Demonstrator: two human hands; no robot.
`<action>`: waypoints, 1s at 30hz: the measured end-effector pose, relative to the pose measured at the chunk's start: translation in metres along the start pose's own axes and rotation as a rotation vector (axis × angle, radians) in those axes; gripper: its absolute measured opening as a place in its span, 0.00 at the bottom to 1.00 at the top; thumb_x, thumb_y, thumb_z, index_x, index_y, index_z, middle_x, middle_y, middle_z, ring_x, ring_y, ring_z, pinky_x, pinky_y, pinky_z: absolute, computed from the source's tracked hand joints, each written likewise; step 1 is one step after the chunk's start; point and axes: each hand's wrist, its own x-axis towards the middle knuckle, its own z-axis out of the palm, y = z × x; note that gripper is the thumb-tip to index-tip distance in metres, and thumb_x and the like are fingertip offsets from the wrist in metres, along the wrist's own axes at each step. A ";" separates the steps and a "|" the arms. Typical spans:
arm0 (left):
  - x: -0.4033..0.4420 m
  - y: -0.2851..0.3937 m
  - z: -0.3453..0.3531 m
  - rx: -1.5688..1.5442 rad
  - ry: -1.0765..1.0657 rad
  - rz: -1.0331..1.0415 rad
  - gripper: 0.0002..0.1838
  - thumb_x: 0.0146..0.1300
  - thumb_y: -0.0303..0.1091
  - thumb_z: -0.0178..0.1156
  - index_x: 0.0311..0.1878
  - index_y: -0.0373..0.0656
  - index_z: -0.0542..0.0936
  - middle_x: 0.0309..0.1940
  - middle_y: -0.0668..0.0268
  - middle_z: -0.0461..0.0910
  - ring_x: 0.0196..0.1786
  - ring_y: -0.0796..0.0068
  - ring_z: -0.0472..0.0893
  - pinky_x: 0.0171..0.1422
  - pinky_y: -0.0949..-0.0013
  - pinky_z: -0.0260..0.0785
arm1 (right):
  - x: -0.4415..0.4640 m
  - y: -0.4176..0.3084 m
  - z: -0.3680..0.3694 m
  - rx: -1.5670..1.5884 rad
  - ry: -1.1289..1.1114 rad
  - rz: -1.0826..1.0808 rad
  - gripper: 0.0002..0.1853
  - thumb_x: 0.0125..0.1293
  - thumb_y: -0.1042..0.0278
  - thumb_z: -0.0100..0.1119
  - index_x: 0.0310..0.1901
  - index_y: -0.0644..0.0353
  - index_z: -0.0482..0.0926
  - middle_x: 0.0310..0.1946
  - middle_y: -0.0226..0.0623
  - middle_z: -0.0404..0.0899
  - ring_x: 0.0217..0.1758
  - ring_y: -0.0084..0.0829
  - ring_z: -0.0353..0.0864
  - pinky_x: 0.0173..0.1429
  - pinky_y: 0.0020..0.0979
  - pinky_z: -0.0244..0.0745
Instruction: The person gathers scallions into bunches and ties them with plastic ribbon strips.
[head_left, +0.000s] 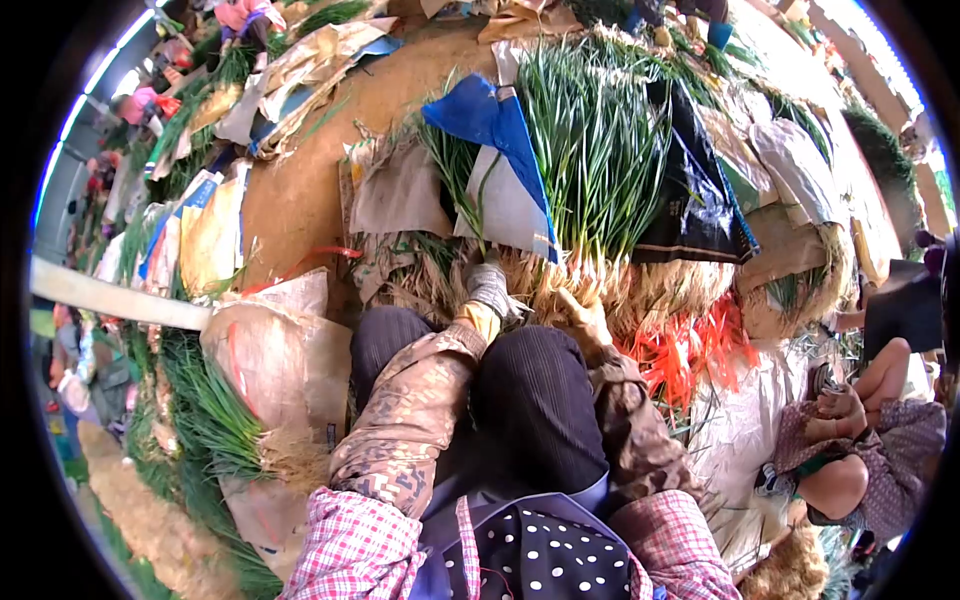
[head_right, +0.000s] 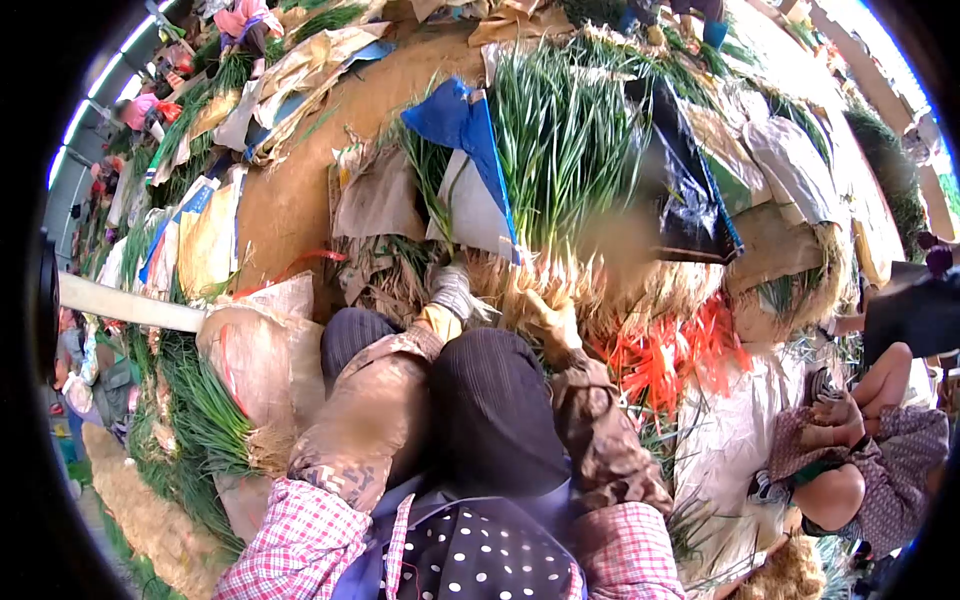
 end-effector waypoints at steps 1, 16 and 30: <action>0.002 -0.009 0.017 -0.099 -0.030 -0.027 0.19 0.66 0.41 0.56 0.54 0.37 0.76 0.42 0.60 0.82 0.39 0.64 0.80 0.42 0.63 0.73 | 0.016 0.003 0.007 0.047 0.004 -0.019 0.25 0.53 0.64 0.71 0.52 0.57 0.72 0.35 0.36 0.74 0.33 0.30 0.74 0.38 0.35 0.72; -0.068 0.145 -0.041 -0.569 -0.346 -0.280 0.11 0.66 0.34 0.57 0.48 0.40 0.77 0.34 0.63 0.83 0.28 0.72 0.83 0.27 0.70 0.79 | 0.069 -0.082 -0.100 -0.387 0.034 -0.455 0.22 0.69 0.66 0.51 0.63 0.57 0.65 0.54 0.41 0.75 0.39 0.26 0.79 0.51 0.26 0.77; -0.108 0.235 -0.104 -0.739 -0.292 0.314 0.15 0.69 0.29 0.52 0.57 0.38 0.73 0.45 0.56 0.81 0.33 0.76 0.82 0.31 0.77 0.76 | 0.008 -0.132 0.055 -1.000 0.344 -1.076 0.18 0.58 0.60 0.63 0.49 0.54 0.77 0.44 0.43 0.78 0.40 0.35 0.79 0.46 0.39 0.77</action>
